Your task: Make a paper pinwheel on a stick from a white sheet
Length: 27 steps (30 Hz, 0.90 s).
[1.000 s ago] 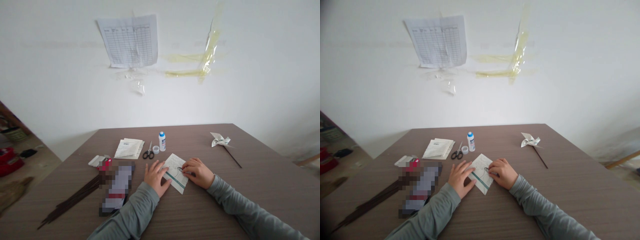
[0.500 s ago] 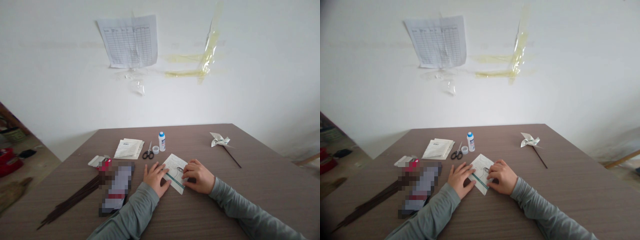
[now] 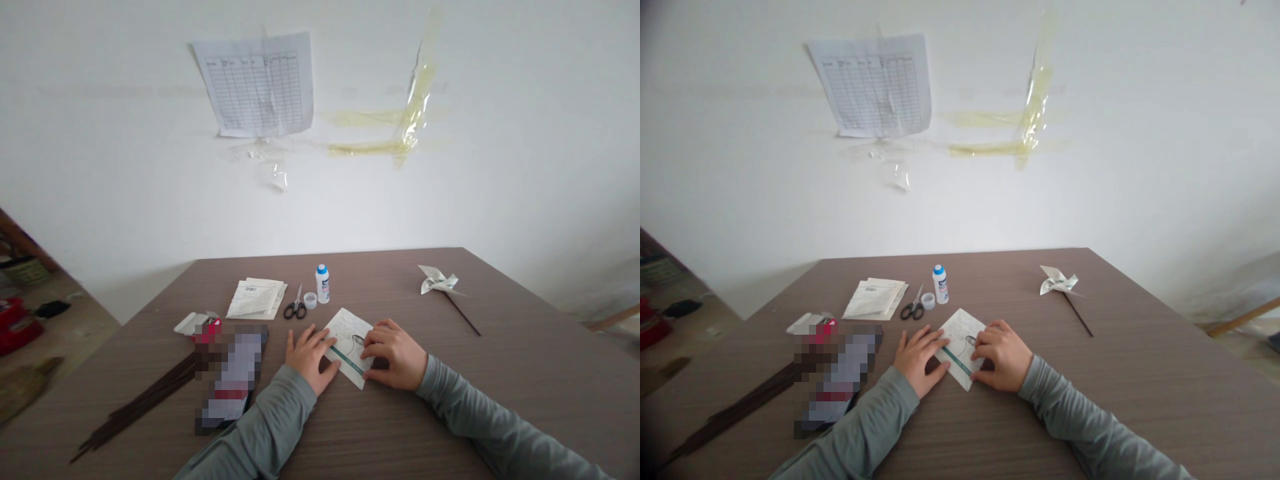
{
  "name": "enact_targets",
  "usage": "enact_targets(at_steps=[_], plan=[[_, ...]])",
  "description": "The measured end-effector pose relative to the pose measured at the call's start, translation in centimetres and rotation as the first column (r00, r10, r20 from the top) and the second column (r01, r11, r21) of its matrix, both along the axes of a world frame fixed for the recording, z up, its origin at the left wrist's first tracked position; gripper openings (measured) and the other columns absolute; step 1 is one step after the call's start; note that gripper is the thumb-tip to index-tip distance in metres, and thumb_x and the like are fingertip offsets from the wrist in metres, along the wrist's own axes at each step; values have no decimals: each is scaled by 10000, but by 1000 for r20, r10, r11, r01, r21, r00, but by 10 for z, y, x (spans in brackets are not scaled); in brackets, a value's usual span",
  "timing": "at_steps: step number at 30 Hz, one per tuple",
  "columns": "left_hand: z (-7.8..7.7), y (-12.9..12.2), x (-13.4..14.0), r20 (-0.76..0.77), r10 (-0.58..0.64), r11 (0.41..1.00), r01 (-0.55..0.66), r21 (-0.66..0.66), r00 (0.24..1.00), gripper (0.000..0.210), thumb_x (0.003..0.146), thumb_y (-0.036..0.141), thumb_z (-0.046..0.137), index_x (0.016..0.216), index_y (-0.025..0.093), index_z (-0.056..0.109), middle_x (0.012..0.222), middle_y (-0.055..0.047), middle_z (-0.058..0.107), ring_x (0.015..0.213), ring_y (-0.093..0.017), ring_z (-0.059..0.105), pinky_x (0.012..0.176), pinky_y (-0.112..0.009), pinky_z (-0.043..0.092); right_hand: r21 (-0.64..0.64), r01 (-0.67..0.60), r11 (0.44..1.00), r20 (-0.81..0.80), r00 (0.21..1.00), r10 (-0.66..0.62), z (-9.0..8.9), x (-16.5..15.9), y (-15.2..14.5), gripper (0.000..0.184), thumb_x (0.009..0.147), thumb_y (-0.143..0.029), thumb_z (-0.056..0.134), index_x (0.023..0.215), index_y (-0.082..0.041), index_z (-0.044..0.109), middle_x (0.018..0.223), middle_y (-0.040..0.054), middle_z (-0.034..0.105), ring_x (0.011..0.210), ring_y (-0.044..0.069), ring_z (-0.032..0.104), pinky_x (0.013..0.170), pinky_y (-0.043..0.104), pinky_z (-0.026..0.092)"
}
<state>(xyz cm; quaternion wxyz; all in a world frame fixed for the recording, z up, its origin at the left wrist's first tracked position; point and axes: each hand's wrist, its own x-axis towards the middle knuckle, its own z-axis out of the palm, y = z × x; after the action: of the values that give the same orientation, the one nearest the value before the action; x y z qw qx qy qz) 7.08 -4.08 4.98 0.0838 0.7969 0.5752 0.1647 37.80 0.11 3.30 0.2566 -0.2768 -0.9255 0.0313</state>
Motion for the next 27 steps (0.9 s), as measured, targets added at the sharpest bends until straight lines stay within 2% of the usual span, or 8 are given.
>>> enact_targets(at_steps=[6, 12, 21, 27], plan=[[4, -2, 0, 26, -7, 1000, 7, 2, 1000, 501, 1081, 292, 887, 1571, 363, 965, 1796, -141, 862, 1789, -530, 690, 1546, -946, 373, 1, 1, 1000, -3, 1000, -1, 2, -1, -1, 220, 1073, -456, 1050, 1186, -284, 972, 1087, 69, 935, 1006, 290, 875, 1180, 539, 645], [4, -1, 1, 3, -6, 1000, 6, -30, 1000, 544, 1082, 266, 872, 1620, 307, 944, 1822, -144, 845, 1812, -544, 662, 1542, -976, 361, -21, 11, 1000, 19, 1000, -10, 1, -2, -1, 208, 1081, -449, 1037, 1210, -300, 971, 1102, 58, 948, 1035, 290, 885, 1210, 535, 635], [7, 0, 1, 12, 4, 1000, -3, -17, 1000, 536, 1064, 242, 869, 1580, 359, 959, 1819, -139, 843, 1820, -547, 662, 1539, -970, 366, -35, 67, 997, 37, 997, -66, 4, -6, -5, 373, 965, -520, 1121, 1210, -296, 951, 1129, 64, 906, 1063, 314, 847, 1299, 657, 613], [2, 1, 2, -7, 24, 1000, -24, -5, 1000, 549, 1071, 235, 883, 1606, 343, 948, 1818, -132, 849, 1825, -536, 659, 1548, -967, 364, -39, 89, 995, 51, 995, -87, 4, -9, -7, 292, 1010, -489, 1076, 1170, -295, 928, 1115, 57, 894, 1066, 312, 847, 1328, 674, 600]])
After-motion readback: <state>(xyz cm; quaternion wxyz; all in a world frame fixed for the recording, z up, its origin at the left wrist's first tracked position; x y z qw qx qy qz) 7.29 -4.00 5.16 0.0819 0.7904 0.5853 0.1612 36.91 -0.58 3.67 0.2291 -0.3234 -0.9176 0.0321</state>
